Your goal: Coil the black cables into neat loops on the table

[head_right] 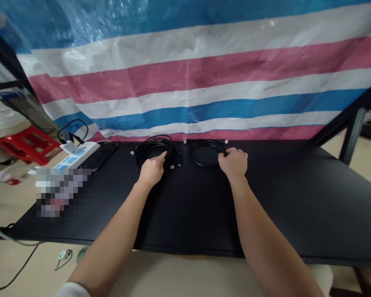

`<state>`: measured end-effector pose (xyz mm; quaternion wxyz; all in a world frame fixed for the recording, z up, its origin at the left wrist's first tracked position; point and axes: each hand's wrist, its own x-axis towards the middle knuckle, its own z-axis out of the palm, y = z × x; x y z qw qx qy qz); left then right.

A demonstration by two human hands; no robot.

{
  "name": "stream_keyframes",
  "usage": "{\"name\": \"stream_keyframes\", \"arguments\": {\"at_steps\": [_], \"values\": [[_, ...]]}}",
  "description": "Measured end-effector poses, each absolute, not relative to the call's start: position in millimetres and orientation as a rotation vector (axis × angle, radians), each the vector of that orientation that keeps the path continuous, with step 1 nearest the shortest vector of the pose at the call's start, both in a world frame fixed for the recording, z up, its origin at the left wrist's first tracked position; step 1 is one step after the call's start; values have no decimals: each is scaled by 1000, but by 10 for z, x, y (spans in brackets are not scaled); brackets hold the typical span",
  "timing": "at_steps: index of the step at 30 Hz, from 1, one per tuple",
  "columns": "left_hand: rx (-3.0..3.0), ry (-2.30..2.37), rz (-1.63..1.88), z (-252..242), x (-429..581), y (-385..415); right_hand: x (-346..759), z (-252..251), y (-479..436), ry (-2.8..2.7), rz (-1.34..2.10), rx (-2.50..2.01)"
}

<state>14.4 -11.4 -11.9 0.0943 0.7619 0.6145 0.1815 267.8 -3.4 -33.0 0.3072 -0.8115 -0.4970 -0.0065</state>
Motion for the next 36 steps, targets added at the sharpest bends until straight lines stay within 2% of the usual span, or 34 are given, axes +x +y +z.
{"name": "stream_keyframes", "arguments": {"at_steps": [6, 12, 16, 20, 23, 26, 31, 36], "values": [[2317, 1928, 452, -46, 204, -153, 2733, -412, 11, -1247, 11, -2174], [2311, 1941, 564, -43, 231, -157, 2752, -364, -1, -1155, 280, -2170], [2287, 1877, 515, -74, 223, -145, 2790, -351, -6, -1031, 355, -2086], [2269, 1846, 480, -57, 225, -164, 2792, -311, 2, -805, 433, -1836], [2272, 1823, 510, -46, 219, -164, 2793, -264, 3, -623, 718, -1476], [2330, 1815, 707, -84, 193, -125, 2828, -226, -20, -615, 1002, -1127], [2428, 1712, 1302, -219, 210, -98, 2878, -180, -108, -819, 1172, -839], [2535, 1466, 1237, -307, 399, -168, 2826, -115, -195, -932, 1208, -753]]}}
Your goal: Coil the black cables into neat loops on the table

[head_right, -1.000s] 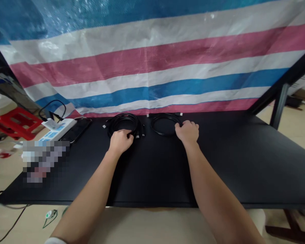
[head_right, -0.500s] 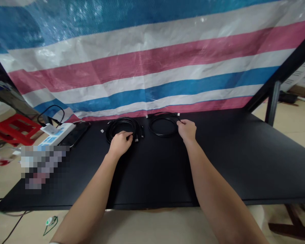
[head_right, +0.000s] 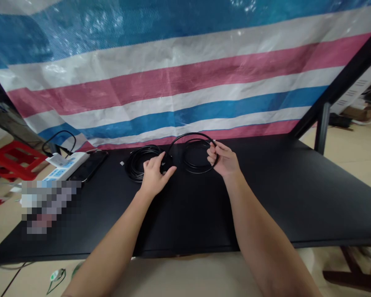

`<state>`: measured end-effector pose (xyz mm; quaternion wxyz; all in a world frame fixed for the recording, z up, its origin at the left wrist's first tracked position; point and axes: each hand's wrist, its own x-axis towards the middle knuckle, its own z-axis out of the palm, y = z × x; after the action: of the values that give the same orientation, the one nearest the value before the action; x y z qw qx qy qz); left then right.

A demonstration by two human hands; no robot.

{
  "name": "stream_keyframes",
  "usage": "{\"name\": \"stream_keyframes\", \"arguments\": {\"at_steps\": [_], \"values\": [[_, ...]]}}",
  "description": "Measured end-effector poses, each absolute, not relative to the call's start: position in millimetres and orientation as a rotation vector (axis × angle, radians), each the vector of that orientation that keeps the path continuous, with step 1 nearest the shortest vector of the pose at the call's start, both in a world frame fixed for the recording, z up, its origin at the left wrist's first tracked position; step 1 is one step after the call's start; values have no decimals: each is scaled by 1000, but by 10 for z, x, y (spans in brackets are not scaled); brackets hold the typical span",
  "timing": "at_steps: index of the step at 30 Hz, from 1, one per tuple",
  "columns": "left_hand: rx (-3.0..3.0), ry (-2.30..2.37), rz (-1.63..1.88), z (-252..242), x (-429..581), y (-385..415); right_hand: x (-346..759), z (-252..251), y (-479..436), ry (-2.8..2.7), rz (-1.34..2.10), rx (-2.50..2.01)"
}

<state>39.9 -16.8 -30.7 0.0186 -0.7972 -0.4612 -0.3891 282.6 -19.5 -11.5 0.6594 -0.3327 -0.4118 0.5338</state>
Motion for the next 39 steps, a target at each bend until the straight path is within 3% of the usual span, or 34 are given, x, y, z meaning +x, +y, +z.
{"name": "stream_keyframes", "arguments": {"at_steps": [5, 11, 18, 22, 27, 32, 39], "values": [[-2449, -1479, -1498, -305, 418, -149, 2806, -69, -238, -1007, 1153, -746], [-2103, -1708, -2126, -175, 180, -87, 3070, -153, -163, -829, 986, -788], [-1907, -1637, -2890, -56, 109, 2, 3298, -381, -26, -846, 770, -1038], [-1823, -1654, -3210, 51, 125, -28, 3189, -450, 18, -1234, 432, -1343], [-1767, -1639, -3511, 184, 87, -113, 3005, -514, 34, -1873, 27, -1396], [-1620, -1547, -3595, 235, 6, -104, 2799, -606, 31, -2110, -95, -1374], [-1398, -1712, -3254, 163, -51, 9, 2753, -532, 25, -2061, 162, -1421]]}}
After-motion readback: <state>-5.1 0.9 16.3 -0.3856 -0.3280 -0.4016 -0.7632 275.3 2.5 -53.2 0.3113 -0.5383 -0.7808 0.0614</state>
